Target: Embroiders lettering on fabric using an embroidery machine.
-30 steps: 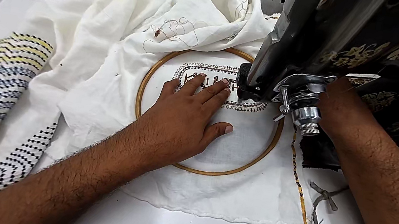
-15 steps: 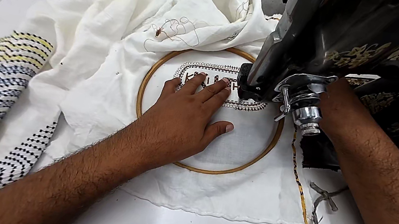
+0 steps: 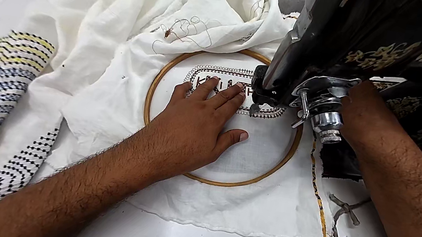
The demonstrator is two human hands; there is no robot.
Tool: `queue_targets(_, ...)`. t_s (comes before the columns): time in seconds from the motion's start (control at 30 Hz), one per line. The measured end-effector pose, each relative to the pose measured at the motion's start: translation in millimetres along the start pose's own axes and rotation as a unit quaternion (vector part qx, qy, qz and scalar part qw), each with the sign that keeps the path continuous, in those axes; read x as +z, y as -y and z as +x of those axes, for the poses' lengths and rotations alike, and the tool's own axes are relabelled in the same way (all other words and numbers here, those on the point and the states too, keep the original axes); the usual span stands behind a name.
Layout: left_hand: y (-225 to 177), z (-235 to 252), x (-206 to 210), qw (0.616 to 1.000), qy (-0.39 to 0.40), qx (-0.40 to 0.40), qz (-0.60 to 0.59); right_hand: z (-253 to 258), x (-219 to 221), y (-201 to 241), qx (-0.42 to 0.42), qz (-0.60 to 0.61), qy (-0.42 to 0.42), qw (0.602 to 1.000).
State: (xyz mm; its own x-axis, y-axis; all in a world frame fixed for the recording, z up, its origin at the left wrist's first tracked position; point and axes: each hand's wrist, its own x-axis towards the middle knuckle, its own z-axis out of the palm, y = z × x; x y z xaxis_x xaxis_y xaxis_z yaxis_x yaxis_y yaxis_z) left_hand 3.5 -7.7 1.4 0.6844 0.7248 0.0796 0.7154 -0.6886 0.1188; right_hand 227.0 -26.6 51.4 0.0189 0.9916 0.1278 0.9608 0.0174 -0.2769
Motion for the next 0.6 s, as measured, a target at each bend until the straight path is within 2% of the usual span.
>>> queue_targets(0.17,-0.2,2.0,2.8,1.0,-0.01,0.001,0.001,4.7,2.1,-5.2,-0.026,0.01,-0.017,0.999)
queue_targets(0.43,-1.7,1.1,4.3,1.0,-0.01,0.008,0.003,3.6,-7.7,6.4,0.051,0.029,0.016,0.998)
queue_targets(0.6,-0.5,1.8,3.8,1.0,-0.011,0.009,-0.001,3.7,-4.7,3.0,0.041,0.05,-0.004,0.998)
